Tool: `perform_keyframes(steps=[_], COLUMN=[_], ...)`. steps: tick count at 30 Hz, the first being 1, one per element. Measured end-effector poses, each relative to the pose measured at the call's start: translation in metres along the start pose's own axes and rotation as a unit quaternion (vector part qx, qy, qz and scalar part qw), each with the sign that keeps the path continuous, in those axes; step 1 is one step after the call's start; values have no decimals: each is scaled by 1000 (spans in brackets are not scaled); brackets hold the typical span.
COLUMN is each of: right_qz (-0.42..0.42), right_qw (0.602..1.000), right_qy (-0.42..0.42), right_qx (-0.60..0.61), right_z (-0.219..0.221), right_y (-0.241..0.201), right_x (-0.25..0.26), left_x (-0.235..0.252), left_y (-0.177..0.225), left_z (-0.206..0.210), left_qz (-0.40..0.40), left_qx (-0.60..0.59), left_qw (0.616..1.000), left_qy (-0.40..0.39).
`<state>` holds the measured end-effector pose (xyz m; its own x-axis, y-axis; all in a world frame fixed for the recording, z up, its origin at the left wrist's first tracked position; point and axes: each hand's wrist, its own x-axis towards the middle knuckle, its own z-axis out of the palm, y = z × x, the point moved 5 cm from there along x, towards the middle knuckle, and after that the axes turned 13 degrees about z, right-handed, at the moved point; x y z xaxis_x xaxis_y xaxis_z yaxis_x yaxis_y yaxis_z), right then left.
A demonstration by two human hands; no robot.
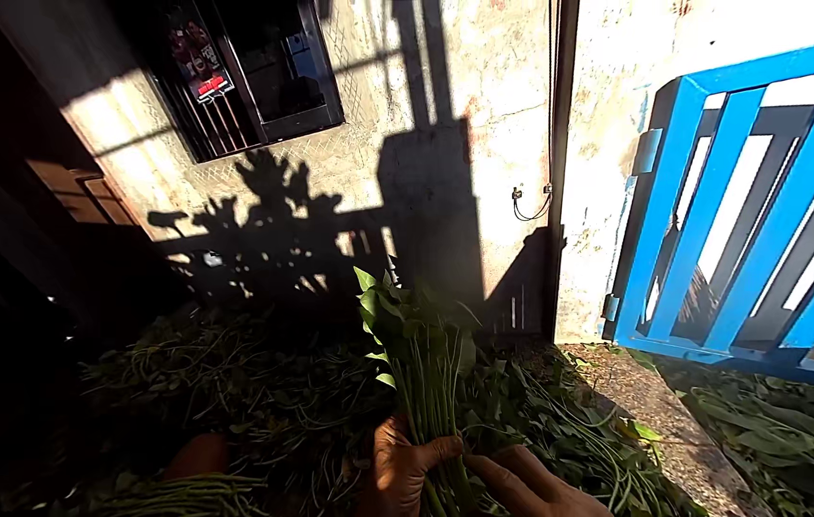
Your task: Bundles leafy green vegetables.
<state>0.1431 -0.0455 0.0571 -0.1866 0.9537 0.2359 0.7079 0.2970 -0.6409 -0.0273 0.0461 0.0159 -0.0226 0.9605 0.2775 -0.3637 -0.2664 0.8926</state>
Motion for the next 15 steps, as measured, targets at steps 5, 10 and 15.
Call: perform_keyframes(steps=[5, 10, 15], right_qz=[-133, -134, -97], right_qw=[944, 935, 974], right_qy=[270, 284, 152], right_qx=[-135, -167, -134], right_z=[11, 9, 17], right_y=[15, 23, 22], right_x=[48, 48, 31], left_x=[-5, -5, -2], left_y=[0, 1, 2], left_z=[5, 1, -2], left_qz=[-5, -8, -22], left_qx=[17, 13, -80], left_qw=[998, 999, 997], left_qy=[-64, -41, -1])
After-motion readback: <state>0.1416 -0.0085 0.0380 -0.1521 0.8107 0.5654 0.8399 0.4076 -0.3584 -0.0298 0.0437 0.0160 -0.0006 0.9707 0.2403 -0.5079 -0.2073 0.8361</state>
